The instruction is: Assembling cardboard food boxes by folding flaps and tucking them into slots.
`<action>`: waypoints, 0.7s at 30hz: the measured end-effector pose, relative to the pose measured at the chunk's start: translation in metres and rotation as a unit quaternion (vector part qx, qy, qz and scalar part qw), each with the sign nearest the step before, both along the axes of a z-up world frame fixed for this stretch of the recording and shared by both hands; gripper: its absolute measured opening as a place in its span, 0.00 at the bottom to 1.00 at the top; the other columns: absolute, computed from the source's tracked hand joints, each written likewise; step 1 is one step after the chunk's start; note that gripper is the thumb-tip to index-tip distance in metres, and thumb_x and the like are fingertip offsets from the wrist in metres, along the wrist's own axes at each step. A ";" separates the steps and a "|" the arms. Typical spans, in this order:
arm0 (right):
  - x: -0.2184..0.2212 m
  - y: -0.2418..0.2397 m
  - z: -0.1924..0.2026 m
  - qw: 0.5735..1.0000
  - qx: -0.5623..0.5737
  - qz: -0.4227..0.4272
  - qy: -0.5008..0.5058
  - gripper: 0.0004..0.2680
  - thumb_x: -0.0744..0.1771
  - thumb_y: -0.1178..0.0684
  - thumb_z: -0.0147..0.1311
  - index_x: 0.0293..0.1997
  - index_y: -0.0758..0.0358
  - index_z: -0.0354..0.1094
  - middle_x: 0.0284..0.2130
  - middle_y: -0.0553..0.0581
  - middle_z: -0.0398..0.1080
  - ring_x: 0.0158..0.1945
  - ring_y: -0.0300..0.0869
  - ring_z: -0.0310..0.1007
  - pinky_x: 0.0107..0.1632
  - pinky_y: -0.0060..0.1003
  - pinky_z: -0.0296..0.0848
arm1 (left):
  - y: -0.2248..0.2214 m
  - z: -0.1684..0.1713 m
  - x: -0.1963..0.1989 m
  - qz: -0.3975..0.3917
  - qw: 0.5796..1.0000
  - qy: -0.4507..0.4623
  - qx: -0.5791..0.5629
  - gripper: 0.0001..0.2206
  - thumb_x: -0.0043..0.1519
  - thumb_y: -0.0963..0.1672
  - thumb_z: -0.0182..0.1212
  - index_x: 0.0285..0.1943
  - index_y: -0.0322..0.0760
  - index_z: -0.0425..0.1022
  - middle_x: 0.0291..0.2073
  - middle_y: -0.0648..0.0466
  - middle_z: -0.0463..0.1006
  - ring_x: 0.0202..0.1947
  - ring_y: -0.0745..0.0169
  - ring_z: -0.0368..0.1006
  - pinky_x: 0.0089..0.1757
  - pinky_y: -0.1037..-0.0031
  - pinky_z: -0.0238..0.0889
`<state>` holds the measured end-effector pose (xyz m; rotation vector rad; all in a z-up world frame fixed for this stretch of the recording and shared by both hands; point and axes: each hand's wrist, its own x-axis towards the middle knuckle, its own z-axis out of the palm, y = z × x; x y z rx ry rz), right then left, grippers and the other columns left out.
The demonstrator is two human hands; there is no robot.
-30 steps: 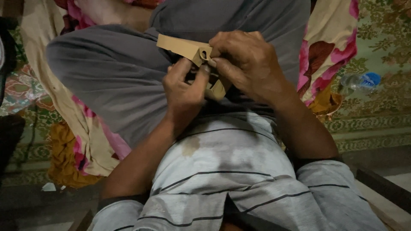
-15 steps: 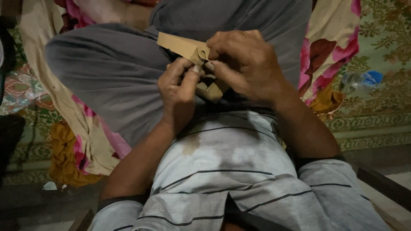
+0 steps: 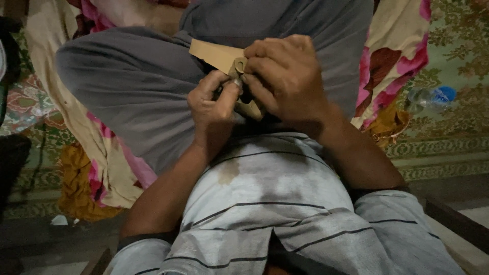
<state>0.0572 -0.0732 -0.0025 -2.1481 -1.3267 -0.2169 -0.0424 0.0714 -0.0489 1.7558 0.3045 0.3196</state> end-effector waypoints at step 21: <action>-0.014 -0.002 -0.008 0.986 0.091 -0.084 0.114 0.05 0.65 0.65 0.60 0.37 0.68 0.66 0.46 0.61 0.75 0.44 0.47 0.70 0.53 0.42 0.62 | -0.006 -0.004 -0.001 0.016 0.999 0.014 -0.031 0.03 0.61 0.36 0.60 0.41 0.28 0.77 0.30 0.54 0.77 0.27 0.68 0.66 0.32 0.78 0.61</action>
